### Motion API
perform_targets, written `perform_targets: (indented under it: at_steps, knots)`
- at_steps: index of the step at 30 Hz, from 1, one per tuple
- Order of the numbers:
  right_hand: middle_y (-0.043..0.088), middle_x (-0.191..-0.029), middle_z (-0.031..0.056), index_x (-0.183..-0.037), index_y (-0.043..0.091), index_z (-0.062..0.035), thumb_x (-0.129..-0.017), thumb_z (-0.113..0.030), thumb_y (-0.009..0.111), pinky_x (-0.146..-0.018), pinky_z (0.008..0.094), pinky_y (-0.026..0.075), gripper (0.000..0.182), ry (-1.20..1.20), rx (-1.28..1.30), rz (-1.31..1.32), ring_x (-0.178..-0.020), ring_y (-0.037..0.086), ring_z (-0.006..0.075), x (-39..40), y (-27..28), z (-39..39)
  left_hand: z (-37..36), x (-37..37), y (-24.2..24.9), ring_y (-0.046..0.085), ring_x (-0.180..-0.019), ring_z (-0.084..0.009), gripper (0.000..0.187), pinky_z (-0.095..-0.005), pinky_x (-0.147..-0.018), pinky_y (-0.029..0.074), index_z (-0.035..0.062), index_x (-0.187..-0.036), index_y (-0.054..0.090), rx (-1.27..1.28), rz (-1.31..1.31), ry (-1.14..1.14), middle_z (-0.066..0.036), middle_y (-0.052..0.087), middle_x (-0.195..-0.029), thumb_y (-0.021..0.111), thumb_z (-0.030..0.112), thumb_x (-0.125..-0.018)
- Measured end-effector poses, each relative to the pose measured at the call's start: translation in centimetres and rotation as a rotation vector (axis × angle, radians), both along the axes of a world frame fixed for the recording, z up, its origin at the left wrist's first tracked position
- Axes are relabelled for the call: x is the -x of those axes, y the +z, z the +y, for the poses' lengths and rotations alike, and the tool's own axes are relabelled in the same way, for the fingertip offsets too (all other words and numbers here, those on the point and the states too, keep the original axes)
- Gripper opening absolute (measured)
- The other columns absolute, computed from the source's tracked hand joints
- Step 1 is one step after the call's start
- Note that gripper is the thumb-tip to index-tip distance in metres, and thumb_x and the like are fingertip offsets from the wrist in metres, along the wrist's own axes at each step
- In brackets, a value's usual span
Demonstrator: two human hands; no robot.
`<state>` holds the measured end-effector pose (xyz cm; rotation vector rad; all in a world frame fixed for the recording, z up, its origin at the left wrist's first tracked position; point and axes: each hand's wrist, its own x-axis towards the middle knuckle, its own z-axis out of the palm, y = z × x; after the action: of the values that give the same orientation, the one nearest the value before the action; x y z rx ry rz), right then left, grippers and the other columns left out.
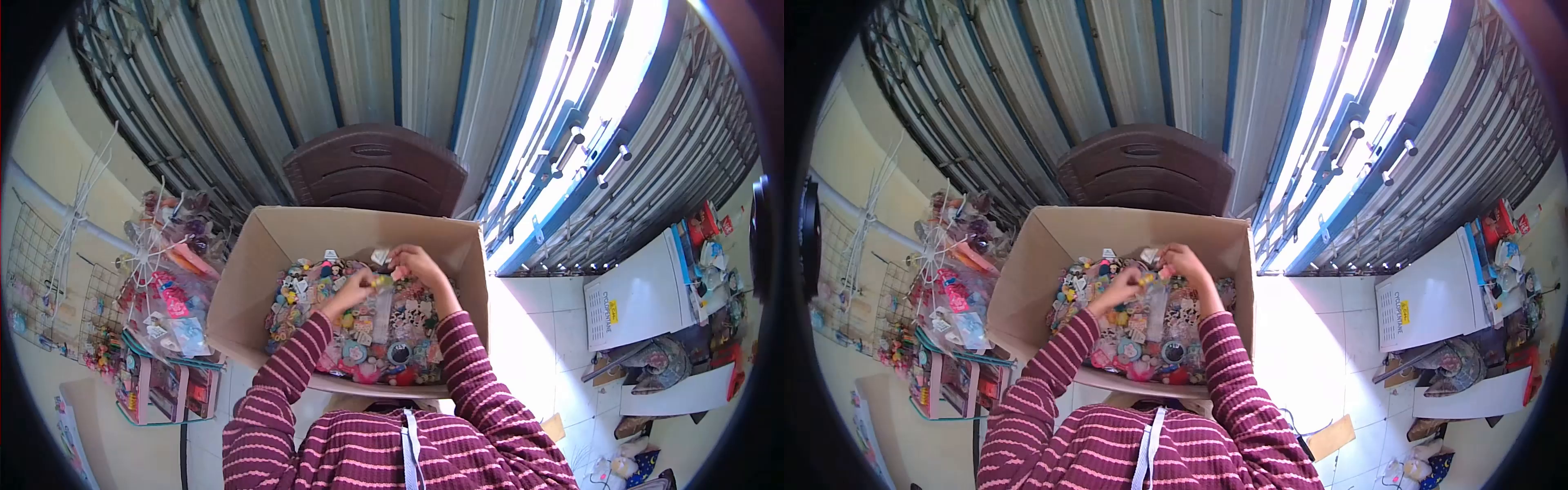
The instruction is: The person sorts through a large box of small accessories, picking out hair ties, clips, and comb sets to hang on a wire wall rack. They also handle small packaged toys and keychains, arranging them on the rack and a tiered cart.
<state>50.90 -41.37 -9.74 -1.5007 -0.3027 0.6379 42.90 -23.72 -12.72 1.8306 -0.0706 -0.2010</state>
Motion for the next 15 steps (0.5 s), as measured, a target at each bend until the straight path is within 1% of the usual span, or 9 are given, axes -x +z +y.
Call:
perform_targets:
  at_steps: [2, 4, 5, 6, 7, 8, 10, 13, 15]
  knots:
    - [0.054, -0.078, 0.0082, -0.091, 0.051, 0.0025, -0.067, 0.0, 0.036, -0.048, 0.0224, 0.043, 0.028, 0.03, -0.28, 0.066, -0.051, 0.05, 0.0134, 1.1, 4.5, 0.2, 0.8, 1.7, 6.4, 0.05, -0.071, -0.0087, 0.015, -0.0223, -0.054, 0.036, 0.0092, -0.069, 0.041, 0.094, -0.076, 0.068, -0.001, 0.05, -0.074, 0.056, 0.007, -0.07]
    - [0.052, -0.085, 0.0098, -0.095, 0.05, 0.0025, -0.062, 0.002, 0.033, -0.048, 0.0219, 0.044, 0.037, 0.103, -0.46, 0.059, -0.053, 0.047, 0.0115, 1.8, 7.3, 0.6, 0.8, 4.6, 12.8, 0.05, -0.074, -0.0094, 0.01, -0.0215, -0.057, 0.037, 0.0097, -0.072, 0.042, 0.617, -0.171, 0.396, -0.003, 0.051, -0.077, 0.051, 0.008, -0.077]
    - [0.053, -0.087, 0.0095, -0.096, 0.05, 0.0026, -0.06, 0.001, 0.033, -0.049, 0.0208, 0.043, 0.04, 0.091, -0.485, 0.062, -0.058, 0.046, 0.0105, 2.4, 8.5, 1.0, 1.1, 6.4, 15.2, 0.05, -0.074, -0.0094, 0.01, -0.0215, -0.057, 0.037, 0.0097, -0.072, 0.042, 0.609, -0.196, 0.419, -0.003, 0.051, -0.077, 0.051, 0.008, -0.077]
    - [0.052, -0.089, 0.0094, -0.096, 0.05, 0.0027, -0.06, 0.001, 0.033, -0.05, 0.0205, 0.042, 0.04, 0.11, -0.51, 0.04, -0.059, 0.045, 0.0102, 3.0, 9.2, 1.5, 1.5, 8.7, 17.0, 0.051, -0.075, -0.0105, 0.007, -0.0222, -0.058, 0.038, 0.0093, -0.075, 0.044, 0.893, -0.228, 0.471, -0.003, 0.052, -0.078, 0.05, 0.01, -0.079]
    - [0.052, -0.09, 0.0092, -0.097, 0.05, 0.0028, -0.059, 0.001, 0.033, -0.05, 0.0201, 0.041, 0.041, 0.135, -0.537, 0.021, -0.06, 0.044, 0.0099, 3.7, 9.8, 2.2, 2.5, 10.6, 17.8, 0.051, -0.076, -0.0116, 0.005, -0.0229, -0.06, 0.039, 0.0088, -0.078, 0.046, 1.176, -0.27, 0.516, -0.004, 0.052, -0.08, 0.048, 0.013, -0.08]
    - [0.053, -0.091, 0.0092, -0.098, 0.05, 0.003, -0.059, 0.001, 0.034, -0.051, 0.02, 0.04, 0.042, 0.187, -0.48, 0.002, -0.06, 0.043, 0.0095, 4.7, 10.7, 2.8, 4.0, 12.3, 17.6, 0.051, -0.076, -0.0116, 0.005, -0.0229, -0.06, 0.039, 0.0088, -0.078, 0.046, 1.165, -0.309, 0.551, -0.004, 0.052, -0.08, 0.048, 0.013, -0.08]
    - [0.053, -0.09, 0.0091, -0.098, 0.05, 0.0034, -0.058, 0.001, 0.035, -0.051, 0.019, 0.038, 0.043, 0.305, -0.323, -0.093, -0.059, 0.042, 0.0088, 7.4, 13.3, 3.9, 6.6, 16.4, 16.5, 0.05, -0.076, -0.0134, 0.014, -0.0253, -0.062, 0.041, 0.0071, -0.085, 0.049, 1.333, -0.473, 0.836, -0.006, 0.054, -0.084, 0.047, 0.02, -0.081]
    - [0.055, -0.08, 0.0057, -0.095, 0.052, 0.0038, -0.062, -0.002, 0.038, -0.045, 0.0152, 0.033, 0.036, 0.457, -0.206, -0.302, -0.053, 0.04, 0.0065, 12.1, 15.8, 6.1, 12.7, 23.5, 13.4, 0.05, -0.071, -0.0129, 0.02, -0.0257, -0.062, 0.041, 0.0075, -0.091, 0.05, 1.298, -0.618, 0.961, -0.007, 0.055, -0.085, 0.044, 0.025, -0.082]
    - [0.055, -0.07, 0.002, -0.091, 0.055, 0.0029, -0.065, -0.004, 0.043, -0.043, 0.0131, 0.029, 0.029, 0.526, -0.15, -0.169, -0.048, 0.037, 0.0038, 15.6, 16.4, 7.0, 15.3, 28.5, 12.6, 0.048, -0.066, -0.0114, 0.023, -0.0244, -0.059, 0.039, 0.0084, -0.093, 0.05, 1.236, -0.696, 1.116, -0.005, 0.056, -0.083, 0.043, 0.028, -0.083]
